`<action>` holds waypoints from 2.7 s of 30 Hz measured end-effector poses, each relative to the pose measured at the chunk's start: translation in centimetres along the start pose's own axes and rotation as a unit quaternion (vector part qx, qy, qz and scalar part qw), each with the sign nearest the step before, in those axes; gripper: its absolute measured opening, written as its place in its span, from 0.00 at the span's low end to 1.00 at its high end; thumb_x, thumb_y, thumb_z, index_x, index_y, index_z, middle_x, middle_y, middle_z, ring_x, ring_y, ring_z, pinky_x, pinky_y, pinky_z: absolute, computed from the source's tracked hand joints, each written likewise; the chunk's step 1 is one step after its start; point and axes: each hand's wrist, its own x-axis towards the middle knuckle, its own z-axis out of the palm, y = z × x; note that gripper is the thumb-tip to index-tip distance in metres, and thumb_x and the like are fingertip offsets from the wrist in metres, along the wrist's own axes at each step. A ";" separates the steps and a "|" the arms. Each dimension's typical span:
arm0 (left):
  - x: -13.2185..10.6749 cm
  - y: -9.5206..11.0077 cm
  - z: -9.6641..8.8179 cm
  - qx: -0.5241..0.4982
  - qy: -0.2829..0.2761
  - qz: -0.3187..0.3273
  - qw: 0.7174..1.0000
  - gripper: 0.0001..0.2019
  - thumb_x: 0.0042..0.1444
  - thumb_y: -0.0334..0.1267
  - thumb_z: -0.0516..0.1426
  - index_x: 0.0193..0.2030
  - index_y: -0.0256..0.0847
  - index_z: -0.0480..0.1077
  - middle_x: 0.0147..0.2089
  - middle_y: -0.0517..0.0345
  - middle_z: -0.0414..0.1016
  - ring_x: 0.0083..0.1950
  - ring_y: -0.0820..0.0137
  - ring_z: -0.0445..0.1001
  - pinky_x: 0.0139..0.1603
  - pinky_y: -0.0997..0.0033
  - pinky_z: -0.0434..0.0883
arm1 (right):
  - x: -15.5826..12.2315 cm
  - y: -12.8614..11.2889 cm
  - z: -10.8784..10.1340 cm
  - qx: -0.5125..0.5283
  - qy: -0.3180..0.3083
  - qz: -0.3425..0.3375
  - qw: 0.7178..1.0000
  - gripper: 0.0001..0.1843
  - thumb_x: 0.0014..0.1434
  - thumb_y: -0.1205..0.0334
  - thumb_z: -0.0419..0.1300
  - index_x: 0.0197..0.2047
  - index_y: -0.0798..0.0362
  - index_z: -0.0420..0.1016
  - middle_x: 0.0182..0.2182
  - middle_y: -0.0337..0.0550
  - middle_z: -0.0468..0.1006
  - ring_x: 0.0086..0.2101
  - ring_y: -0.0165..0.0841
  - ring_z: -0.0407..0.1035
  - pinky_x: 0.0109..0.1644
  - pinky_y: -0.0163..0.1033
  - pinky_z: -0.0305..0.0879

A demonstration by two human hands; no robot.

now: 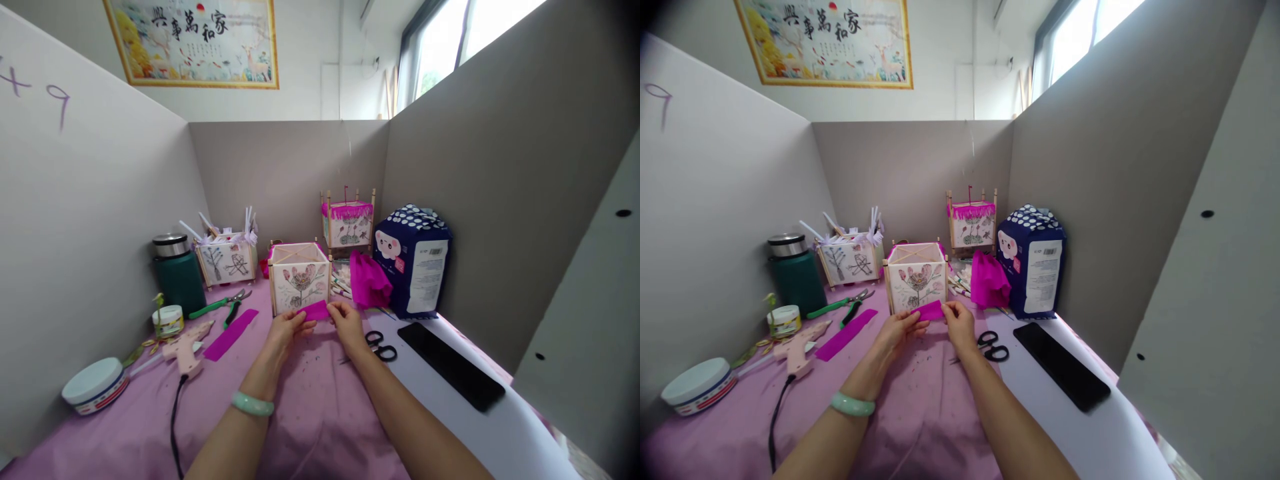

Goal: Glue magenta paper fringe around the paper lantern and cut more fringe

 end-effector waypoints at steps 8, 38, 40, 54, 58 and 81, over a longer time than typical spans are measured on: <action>0.1 -0.3 -0.3 0.026 -0.029 0.007 0.999 0.04 0.55 0.25 0.58 0.31 0.32 0.67 0.23 0.51 0.76 0.25 0.69 0.77 0.24 0.76 0.74 | -0.2 -0.1 0.2 -0.012 -0.030 0.008 0.999 0.18 0.47 0.47 0.64 0.31 0.55 0.72 0.22 0.38 0.72 0.23 0.30 0.64 0.29 0.35 0.60; -1.1 0.3 0.3 0.119 -0.082 0.012 0.989 0.05 0.52 0.31 0.62 0.32 0.29 0.74 0.25 0.49 0.77 0.26 0.69 0.77 0.26 0.76 0.73 | -1.4 -1.1 0.2 -0.119 -0.063 -0.109 0.985 0.13 0.56 0.53 0.60 0.36 0.55 0.73 0.29 0.41 0.75 0.30 0.33 0.68 0.35 0.35 0.63; -1.1 0.1 0.3 0.127 -0.105 0.012 0.986 0.07 0.51 0.33 0.63 0.33 0.29 0.74 0.26 0.49 0.77 0.25 0.69 0.77 0.25 0.75 0.73 | -1.5 -1.0 0.3 -0.136 -0.081 -0.117 0.980 0.13 0.55 0.53 0.60 0.36 0.55 0.74 0.29 0.41 0.75 0.30 0.33 0.67 0.35 0.35 0.63; -0.1 0.0 -0.5 0.162 -0.014 0.022 0.987 0.09 0.48 0.34 0.64 0.32 0.32 0.69 0.22 0.57 0.74 0.15 0.74 0.69 0.14 0.78 0.64 | -0.4 -0.9 -0.5 -0.108 0.029 -0.103 0.988 0.16 0.56 0.51 0.57 0.27 0.55 0.72 0.23 0.40 0.73 0.27 0.33 0.65 0.32 0.35 0.60; 0.0 0.1 -0.7 0.081 -0.036 0.041 0.995 0.18 0.48 0.32 0.64 0.45 0.34 0.66 0.28 0.58 0.75 0.15 0.76 0.68 0.15 0.76 0.66 | -0.5 -0.8 -0.4 -0.129 0.012 -0.127 0.983 0.15 0.58 0.52 0.56 0.28 0.54 0.72 0.23 0.39 0.72 0.27 0.32 0.65 0.32 0.35 0.59; 0.4 -0.1 -0.7 0.134 0.022 0.117 0.984 0.13 0.45 0.35 0.65 0.35 0.35 0.67 0.24 0.59 0.74 0.13 0.75 0.68 0.14 0.77 0.65 | -0.7 -1.0 -0.2 -0.131 0.015 -0.125 0.983 0.15 0.57 0.52 0.56 0.28 0.54 0.72 0.24 0.41 0.73 0.28 0.33 0.66 0.33 0.35 0.60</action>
